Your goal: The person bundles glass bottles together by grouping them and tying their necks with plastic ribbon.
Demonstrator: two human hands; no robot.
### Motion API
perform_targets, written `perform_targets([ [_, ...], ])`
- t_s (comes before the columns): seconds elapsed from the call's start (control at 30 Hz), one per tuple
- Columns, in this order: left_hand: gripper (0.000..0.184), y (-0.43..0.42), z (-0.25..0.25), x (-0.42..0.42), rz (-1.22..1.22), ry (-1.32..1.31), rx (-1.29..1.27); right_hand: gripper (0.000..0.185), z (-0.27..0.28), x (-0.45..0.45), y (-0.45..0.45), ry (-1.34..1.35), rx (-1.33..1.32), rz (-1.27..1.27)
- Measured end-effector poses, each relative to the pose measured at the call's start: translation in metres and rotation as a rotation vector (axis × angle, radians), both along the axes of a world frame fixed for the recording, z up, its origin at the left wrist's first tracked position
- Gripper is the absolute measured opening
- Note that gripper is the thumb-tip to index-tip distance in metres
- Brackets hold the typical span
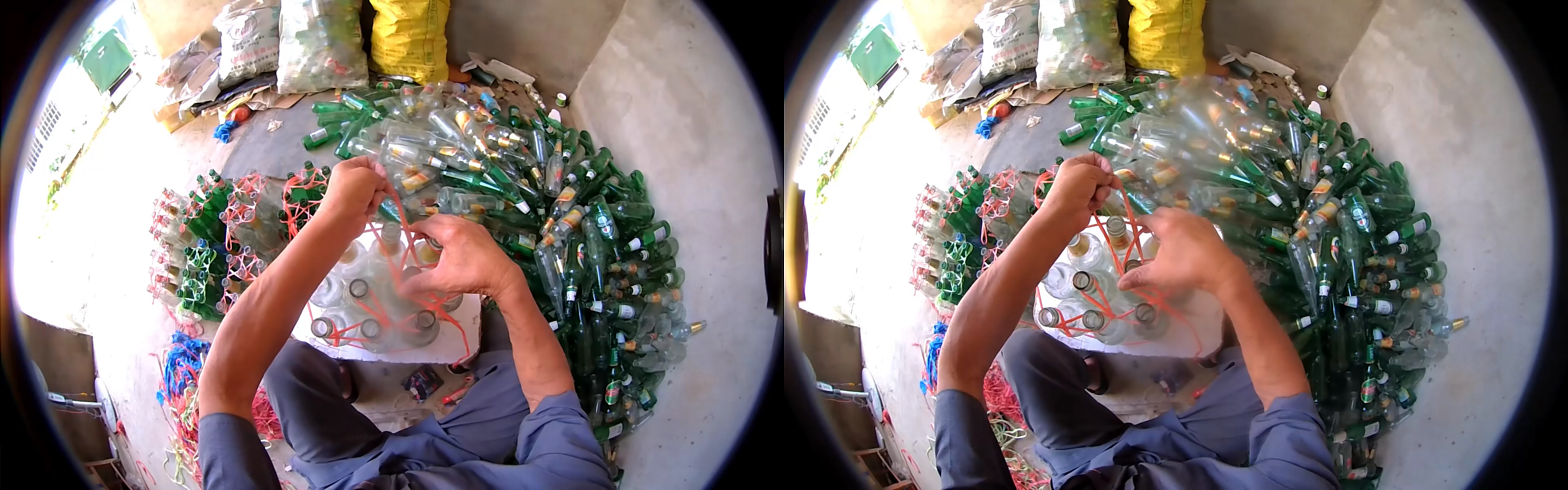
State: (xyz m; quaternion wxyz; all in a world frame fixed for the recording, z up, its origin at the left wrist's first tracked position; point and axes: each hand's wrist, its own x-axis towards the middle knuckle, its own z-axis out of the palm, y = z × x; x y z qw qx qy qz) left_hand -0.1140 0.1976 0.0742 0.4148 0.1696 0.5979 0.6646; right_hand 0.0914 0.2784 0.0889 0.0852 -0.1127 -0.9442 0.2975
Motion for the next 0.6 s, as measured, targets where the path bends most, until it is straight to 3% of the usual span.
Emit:
perform_targets([
  [0.6,0.015,-0.026,0.032,0.002,0.087,-0.013,0.086,0.065,0.003,-0.012,0.008,-0.146,0.067,0.130],
])
